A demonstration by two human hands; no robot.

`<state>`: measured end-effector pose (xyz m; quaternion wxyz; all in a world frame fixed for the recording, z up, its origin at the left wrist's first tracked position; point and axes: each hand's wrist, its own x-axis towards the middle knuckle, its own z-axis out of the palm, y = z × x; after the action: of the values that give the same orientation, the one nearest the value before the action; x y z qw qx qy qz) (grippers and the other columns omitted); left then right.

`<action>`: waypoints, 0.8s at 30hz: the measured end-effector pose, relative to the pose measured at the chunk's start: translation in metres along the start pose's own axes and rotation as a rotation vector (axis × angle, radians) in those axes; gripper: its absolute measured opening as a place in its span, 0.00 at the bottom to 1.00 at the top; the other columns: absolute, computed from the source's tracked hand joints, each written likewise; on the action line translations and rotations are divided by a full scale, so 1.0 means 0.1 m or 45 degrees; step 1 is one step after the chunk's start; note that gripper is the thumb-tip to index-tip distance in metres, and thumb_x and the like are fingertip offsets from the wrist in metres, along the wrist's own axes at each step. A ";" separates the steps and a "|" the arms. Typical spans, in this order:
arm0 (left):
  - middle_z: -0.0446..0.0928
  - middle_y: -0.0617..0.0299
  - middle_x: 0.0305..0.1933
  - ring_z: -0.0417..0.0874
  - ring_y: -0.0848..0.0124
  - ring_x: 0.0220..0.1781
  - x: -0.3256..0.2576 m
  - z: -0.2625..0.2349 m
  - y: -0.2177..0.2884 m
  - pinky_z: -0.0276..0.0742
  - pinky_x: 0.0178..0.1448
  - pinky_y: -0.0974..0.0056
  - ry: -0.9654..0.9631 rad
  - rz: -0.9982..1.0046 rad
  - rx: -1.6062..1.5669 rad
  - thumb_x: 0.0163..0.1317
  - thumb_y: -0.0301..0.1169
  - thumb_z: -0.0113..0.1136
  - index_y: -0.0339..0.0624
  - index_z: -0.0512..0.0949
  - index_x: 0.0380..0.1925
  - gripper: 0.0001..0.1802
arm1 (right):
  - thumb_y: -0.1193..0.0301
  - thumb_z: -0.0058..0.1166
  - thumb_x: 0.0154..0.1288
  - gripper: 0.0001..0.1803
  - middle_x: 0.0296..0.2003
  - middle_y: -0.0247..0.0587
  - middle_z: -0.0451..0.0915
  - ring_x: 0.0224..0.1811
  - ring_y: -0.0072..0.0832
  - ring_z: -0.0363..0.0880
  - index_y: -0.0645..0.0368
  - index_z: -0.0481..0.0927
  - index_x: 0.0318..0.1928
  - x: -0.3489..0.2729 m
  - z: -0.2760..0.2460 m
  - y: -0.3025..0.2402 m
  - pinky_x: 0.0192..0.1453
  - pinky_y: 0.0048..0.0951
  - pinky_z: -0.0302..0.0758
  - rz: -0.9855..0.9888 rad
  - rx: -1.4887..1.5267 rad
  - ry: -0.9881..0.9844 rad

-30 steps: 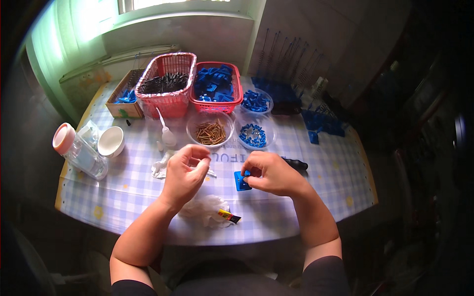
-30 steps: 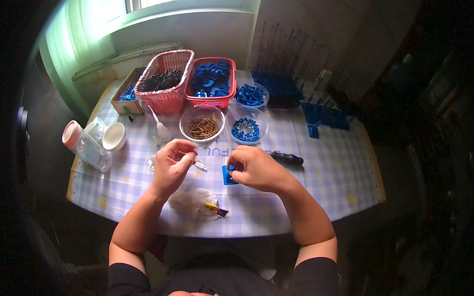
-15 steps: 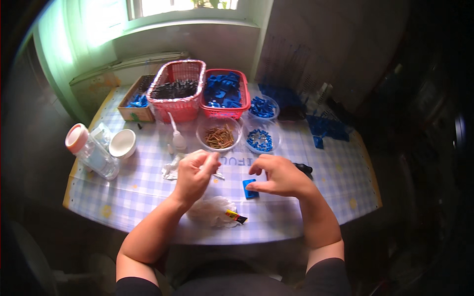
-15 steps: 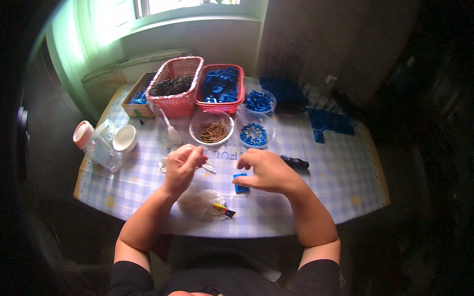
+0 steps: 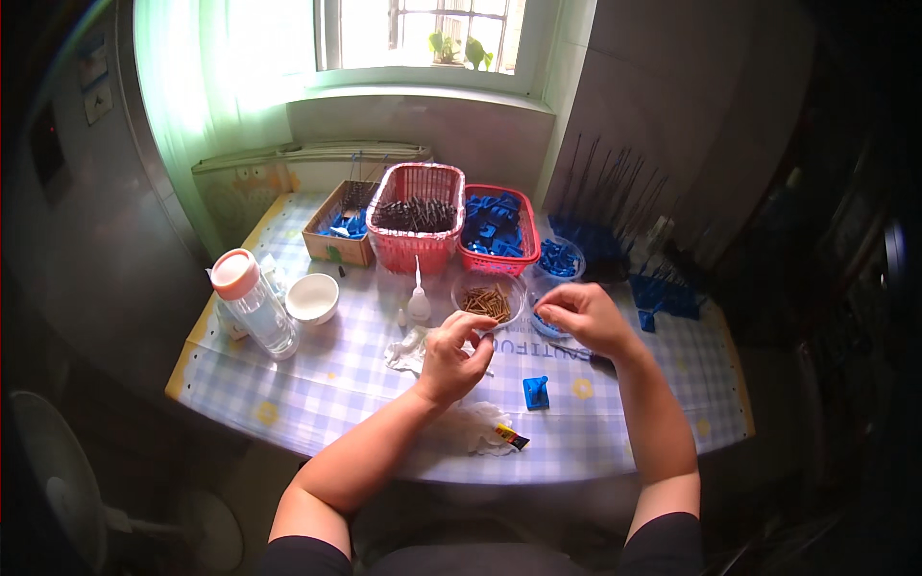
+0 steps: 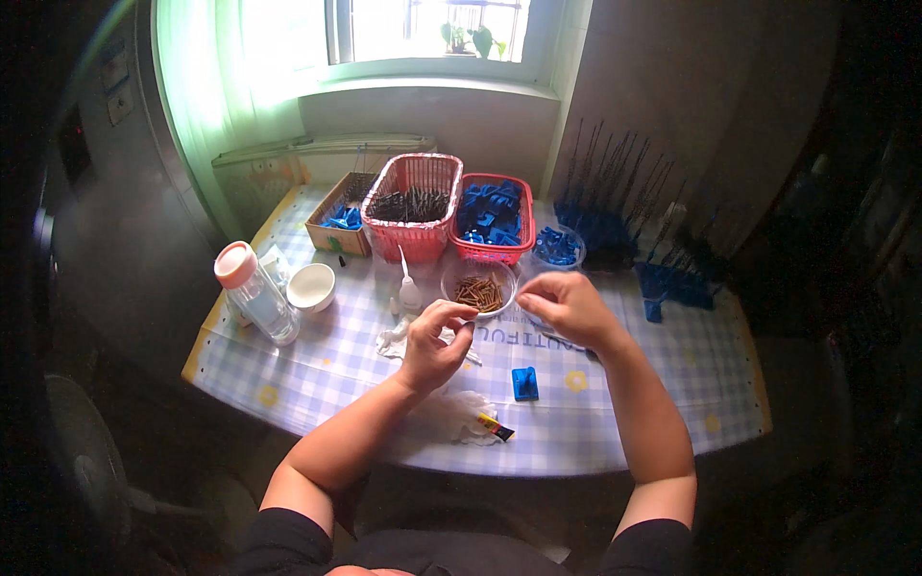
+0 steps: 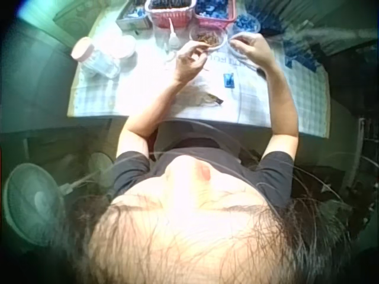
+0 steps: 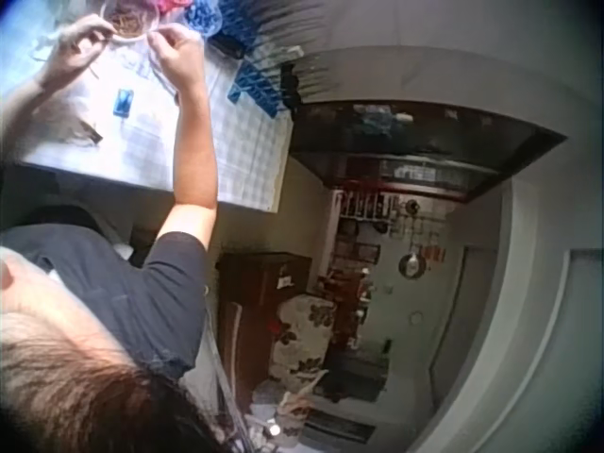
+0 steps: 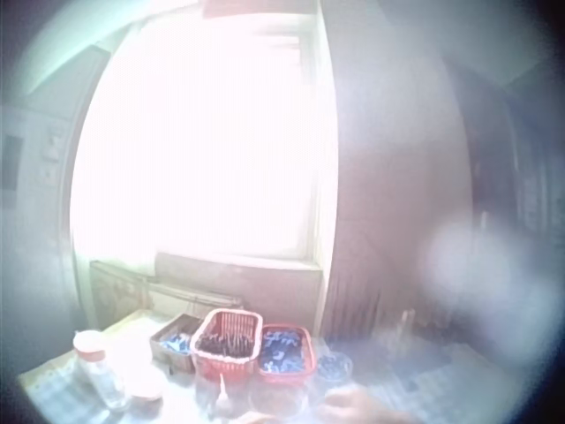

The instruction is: The person assembles small mechanical components by hand, threading a spring onto a metal pin and then inserting the pin into a blue plastic housing.

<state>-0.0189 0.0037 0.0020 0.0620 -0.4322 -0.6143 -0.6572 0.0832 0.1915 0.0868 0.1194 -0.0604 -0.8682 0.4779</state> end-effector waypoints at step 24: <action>0.77 0.55 0.35 0.81 0.65 0.28 0.02 -0.08 0.01 0.79 0.30 0.66 0.061 0.004 0.026 0.52 0.21 0.57 0.38 0.79 0.35 0.09 | 0.67 0.63 0.45 0.21 0.45 0.48 0.82 0.49 0.40 0.81 0.61 0.84 0.42 2.55 0.92 -0.73 0.52 0.40 0.77 0.134 -1.282 -0.224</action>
<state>-0.0237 -0.0019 0.0050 0.0822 -0.4166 -0.6187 -0.6610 -0.1866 0.1332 0.1389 -0.0221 -0.1135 -0.9933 0.0092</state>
